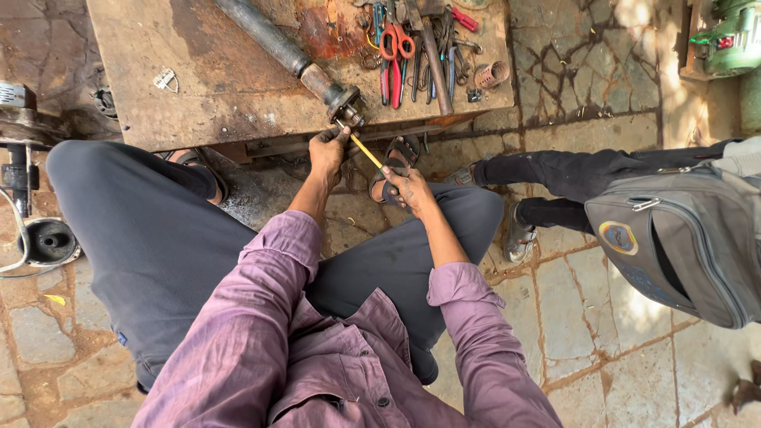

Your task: The person manipulates a metal drive shaft and then works on a motor stator by adjusting copper winding wires inside the housing while seated at a workbench.

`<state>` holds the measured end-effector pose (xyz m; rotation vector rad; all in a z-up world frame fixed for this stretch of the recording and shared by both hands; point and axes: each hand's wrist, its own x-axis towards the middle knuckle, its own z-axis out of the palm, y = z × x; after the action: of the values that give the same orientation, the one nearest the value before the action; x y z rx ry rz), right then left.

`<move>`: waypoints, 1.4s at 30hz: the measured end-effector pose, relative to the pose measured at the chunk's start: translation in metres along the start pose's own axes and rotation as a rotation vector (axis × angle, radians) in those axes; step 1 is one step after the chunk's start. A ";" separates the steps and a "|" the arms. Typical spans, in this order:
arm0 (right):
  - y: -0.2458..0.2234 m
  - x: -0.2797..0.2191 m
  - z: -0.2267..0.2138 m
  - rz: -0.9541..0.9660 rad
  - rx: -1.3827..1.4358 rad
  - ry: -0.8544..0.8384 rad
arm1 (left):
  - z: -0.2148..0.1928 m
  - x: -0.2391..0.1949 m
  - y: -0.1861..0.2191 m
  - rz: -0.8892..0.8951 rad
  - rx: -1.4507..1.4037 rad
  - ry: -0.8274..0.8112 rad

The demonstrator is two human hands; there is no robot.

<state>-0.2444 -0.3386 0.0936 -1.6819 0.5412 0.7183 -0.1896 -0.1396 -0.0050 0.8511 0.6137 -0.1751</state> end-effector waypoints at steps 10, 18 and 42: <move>0.008 0.020 -0.010 0.012 -0.005 -0.013 | 0.002 -0.002 0.006 -0.042 0.012 0.044; 0.006 0.019 -0.010 -0.073 0.005 -0.072 | 0.004 0.003 0.007 -0.093 0.008 0.112; 0.008 0.029 -0.018 -0.028 -0.156 -0.028 | -0.001 0.006 0.049 -0.400 -0.046 -0.169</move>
<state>-0.2262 -0.3569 0.0705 -1.8177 0.4512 0.7790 -0.1665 -0.1062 0.0229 0.6541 0.6213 -0.5875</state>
